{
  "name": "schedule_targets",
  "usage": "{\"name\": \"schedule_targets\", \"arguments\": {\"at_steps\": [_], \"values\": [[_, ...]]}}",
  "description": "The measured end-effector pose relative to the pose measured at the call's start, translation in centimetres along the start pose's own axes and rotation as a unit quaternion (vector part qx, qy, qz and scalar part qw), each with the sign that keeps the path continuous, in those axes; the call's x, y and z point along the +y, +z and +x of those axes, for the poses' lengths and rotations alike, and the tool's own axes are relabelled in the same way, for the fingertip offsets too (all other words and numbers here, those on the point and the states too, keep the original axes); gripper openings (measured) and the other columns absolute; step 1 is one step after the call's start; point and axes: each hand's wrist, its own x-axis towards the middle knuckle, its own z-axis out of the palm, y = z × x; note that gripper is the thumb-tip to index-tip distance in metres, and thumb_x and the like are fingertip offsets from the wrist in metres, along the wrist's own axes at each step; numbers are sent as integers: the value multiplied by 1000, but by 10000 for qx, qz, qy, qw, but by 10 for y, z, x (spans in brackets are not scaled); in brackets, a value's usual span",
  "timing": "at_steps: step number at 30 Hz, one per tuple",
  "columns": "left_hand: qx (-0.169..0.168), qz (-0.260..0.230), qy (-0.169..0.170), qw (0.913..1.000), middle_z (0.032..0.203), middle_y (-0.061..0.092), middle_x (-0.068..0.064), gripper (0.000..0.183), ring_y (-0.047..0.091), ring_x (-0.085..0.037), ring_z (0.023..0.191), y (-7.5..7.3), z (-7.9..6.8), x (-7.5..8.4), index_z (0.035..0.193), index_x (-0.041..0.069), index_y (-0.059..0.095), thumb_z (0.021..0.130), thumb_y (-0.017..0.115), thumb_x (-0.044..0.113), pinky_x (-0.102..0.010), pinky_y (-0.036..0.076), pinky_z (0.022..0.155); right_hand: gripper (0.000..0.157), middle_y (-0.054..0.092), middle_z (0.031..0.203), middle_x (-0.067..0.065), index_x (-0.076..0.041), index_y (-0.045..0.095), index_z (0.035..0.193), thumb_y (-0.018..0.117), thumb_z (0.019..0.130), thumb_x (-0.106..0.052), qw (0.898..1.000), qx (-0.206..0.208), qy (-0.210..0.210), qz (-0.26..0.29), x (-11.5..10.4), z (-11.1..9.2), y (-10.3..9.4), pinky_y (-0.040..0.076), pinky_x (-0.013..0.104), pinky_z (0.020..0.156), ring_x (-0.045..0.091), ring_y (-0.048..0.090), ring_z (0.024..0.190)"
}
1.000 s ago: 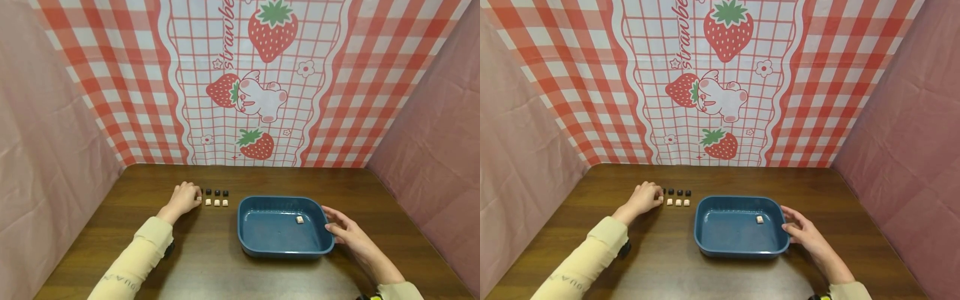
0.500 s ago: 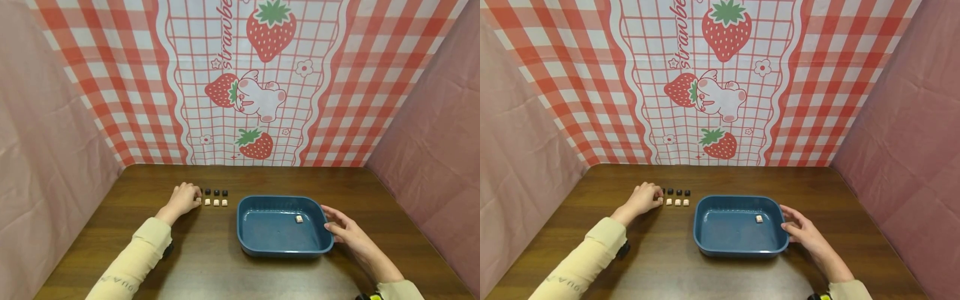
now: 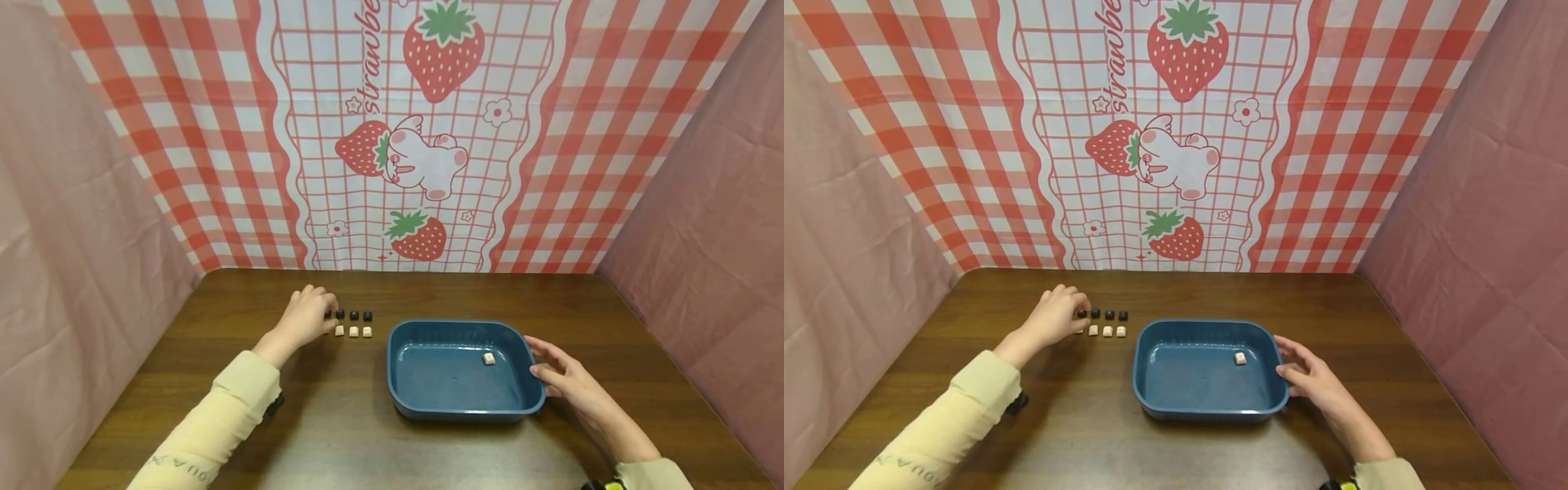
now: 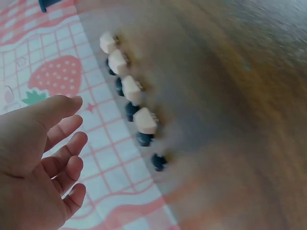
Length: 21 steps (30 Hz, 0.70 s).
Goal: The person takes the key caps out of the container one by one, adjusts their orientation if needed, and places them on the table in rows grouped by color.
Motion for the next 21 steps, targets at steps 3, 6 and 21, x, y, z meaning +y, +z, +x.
{"name": "schedule_targets", "arguments": {"at_steps": [3, 6, 21], "values": [[2, 66, 125, 9999, 95, 60, -2, 22, 49, -23, 90, -7, 2, 10, 95, 12, 68, 79, 75, 25, -40, 35, 77, 62, 31, 142, 27, -7, 24, 147, 55, 95, -20, 10000, -50, -72, 4, 0, -1, 0, 54, 37, 76, 11, 59, 102], [53, 116, 268, 9996, 96, 60, -1, 22, 49, -22, 91, -13, 4, 21, 96, 13, 67, 80, 74, 27, -40, 36, 78, 62, 32, 141, 27, -6, 24, 147, 55, 95, -19, 9999, -52, -128, 42, -1, -1, 1, 55, 37, 75, 9, 59, 101], [336, 526, 1199, 9908, 99, 59, 1, 22, 48, -19, 92, -33, 18, 78, 99, 19, 66, 81, 73, 30, -35, 37, 77, 62, 32, 141, 29, -5, 24, 147, 55, 95, -17, 9996, -64, -260, 53, 1, 0, 0, 55, 38, 74, 9, 60, 101]]}}
